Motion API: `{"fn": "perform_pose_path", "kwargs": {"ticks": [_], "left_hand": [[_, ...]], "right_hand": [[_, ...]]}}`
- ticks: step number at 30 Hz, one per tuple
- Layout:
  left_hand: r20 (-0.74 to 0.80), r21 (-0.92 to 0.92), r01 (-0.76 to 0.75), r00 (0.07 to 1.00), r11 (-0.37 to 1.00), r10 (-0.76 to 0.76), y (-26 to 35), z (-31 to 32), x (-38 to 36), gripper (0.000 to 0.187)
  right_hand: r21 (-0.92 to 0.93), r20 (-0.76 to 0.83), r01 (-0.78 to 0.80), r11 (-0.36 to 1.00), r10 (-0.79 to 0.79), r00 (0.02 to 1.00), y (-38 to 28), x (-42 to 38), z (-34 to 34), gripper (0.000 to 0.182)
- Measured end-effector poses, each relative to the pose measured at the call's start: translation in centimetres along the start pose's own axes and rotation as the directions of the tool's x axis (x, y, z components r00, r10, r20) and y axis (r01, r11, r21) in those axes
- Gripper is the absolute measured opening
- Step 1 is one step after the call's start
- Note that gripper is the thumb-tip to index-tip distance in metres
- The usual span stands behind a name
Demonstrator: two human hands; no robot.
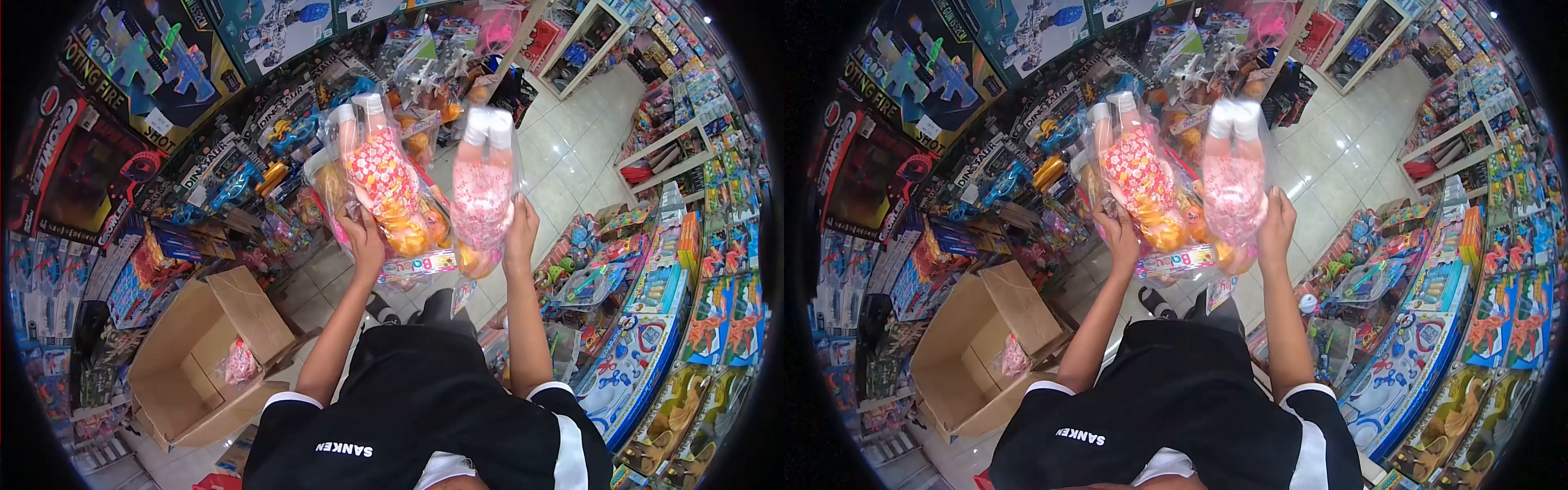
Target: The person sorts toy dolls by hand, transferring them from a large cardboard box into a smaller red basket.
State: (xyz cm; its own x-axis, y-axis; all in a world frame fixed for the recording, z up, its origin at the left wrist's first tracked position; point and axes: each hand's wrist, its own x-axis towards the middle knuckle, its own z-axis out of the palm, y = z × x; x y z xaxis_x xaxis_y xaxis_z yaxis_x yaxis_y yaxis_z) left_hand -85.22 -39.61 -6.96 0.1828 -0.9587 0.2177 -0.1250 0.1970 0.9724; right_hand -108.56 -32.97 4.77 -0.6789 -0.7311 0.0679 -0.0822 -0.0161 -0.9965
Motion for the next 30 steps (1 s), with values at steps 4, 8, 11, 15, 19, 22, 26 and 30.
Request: {"fn": "perform_pose_path", "kwargs": {"ticks": [4, 8, 11, 15, 19, 22, 26, 30], "left_hand": [[-0.174, 0.038, -0.244, 0.953, 0.969, 0.247, 3.2, 0.3, 0.7, 0.050], [0.043, 0.385, -0.304, 0.949, 0.871, 0.312, 3.9, -1.8, 1.4, 0.047], [0.071, 0.326, -0.291, 0.956, 0.900, 0.284, 3.8, -2.5, 2.0, 0.047], [-0.046, 0.421, -0.149, 0.982, 0.895, 0.186, 3.1, -1.7, 2.1, 0.061], [-0.070, 0.237, 0.083, 0.995, 0.968, -0.068, 2.1, -0.5, 2.6, 0.070], [-0.060, 0.397, -0.006, 0.998, 0.918, 0.032, 2.2, 0.4, 3.0, 0.080], [-0.083, 0.417, 0.015, 0.996, 0.909, 0.021, 1.9, 1.7, 3.6, 0.079], [-0.135, 0.425, 0.003, 0.989, 0.905, 0.060, 1.6, 2.1, 3.8, 0.077]], "right_hand": [[-0.029, 0.123, 0.164, 0.986, -0.159, 0.980, -1.5, 2.9, 4.9, 0.034], [-0.253, 0.165, 0.342, 0.905, -0.308, 0.937, -0.5, 5.8, 10.3, 0.032], [-0.323, 0.175, 0.295, 0.899, -0.249, 0.953, 1.7, 7.2, 13.2, 0.031], [-0.218, 0.211, 0.441, 0.870, -0.400, 0.892, 2.7, 6.3, 16.5, 0.027], [0.000, 0.600, 0.773, 0.635, -0.618, 0.508, 2.9, 6.7, 16.7, 0.053], [-0.112, 0.714, 0.791, 0.601, -0.505, 0.485, 2.0, 6.9, 16.9, 0.070], [-0.091, 0.754, 0.686, 0.722, -0.400, 0.521, 4.8, 9.0, 17.6, 0.076], [-0.030, 0.756, 0.617, 0.787, -0.385, 0.528, 6.0, 9.2, 18.1, 0.072]]}}
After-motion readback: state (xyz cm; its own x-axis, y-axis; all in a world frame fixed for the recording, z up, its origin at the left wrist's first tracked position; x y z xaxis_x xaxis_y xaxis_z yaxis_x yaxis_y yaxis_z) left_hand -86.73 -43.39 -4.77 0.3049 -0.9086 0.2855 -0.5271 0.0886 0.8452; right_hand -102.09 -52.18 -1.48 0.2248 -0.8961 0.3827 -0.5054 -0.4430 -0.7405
